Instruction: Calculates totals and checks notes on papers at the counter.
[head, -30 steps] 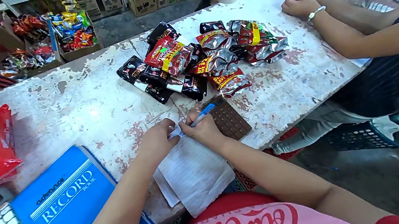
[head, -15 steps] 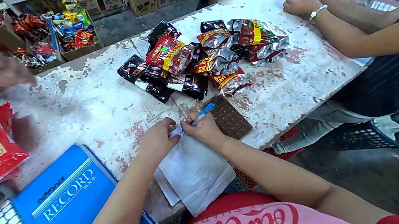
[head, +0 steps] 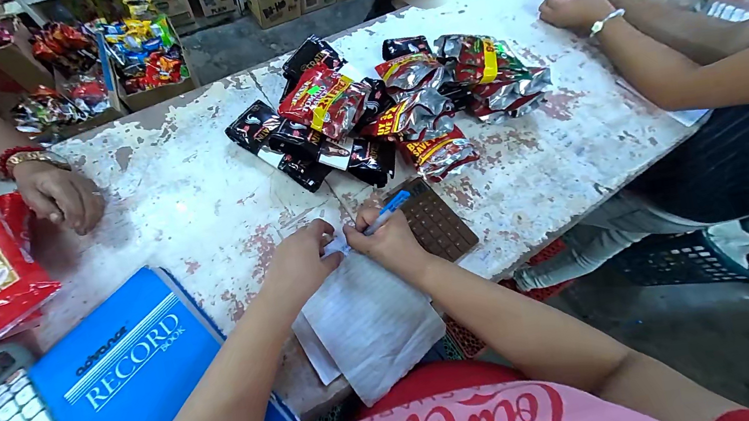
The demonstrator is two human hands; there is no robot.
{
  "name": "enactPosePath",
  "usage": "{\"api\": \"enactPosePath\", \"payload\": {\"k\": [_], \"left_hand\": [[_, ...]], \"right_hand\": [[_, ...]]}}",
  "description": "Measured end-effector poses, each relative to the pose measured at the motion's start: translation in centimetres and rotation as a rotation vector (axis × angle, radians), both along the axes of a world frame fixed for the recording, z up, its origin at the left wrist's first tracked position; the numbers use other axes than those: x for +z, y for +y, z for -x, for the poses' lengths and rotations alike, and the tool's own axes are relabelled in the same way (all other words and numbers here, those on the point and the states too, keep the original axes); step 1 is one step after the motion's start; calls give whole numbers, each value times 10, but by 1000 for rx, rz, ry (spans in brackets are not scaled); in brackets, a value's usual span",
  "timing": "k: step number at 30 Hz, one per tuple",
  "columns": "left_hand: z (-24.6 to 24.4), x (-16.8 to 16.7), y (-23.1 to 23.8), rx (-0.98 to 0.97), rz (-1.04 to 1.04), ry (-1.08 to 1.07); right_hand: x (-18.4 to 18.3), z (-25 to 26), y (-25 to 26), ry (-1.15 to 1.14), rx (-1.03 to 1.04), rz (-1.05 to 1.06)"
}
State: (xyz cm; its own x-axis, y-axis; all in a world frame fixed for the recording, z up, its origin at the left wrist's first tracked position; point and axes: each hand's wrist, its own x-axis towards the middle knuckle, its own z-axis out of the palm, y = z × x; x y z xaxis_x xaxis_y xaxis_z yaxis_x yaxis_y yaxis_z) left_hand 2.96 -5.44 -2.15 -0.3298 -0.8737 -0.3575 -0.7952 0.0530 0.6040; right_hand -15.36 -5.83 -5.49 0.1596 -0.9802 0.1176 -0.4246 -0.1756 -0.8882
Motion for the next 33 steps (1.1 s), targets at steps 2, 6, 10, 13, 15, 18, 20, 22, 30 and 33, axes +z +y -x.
{"api": "enactPosePath", "payload": {"k": [2,6,10,13,15,18,20,22,30,33], "left_hand": [[0,-1,0,-4,0,-1],[0,0,0,-1,0,0],[0,0,0,-3,3,-2],[0,0,0,-2,6,0],[0,-1,0,-5,9,1],[1,0,0,-9,6,-12],[1,0,0,-7,6,-9],[0,0,0,-4,7,-11],[-1,-1,-1,-1,-1,10],[0,2,0,-6,2,-1]], "right_hand": [[-1,0,1,-22,-11,11],[-2,-2,2,14,-38,50],[0,1,1,17,-27,10],[0,3,-1,34,-16,-4],[-1,4,-1,47,-12,9],[1,3,0,39,-16,8],[0,2,-1,33,-33,26],[0,2,-1,31,-31,31],[-5,4,0,84,-23,91],[-5,6,-4,-12,-33,81]]}}
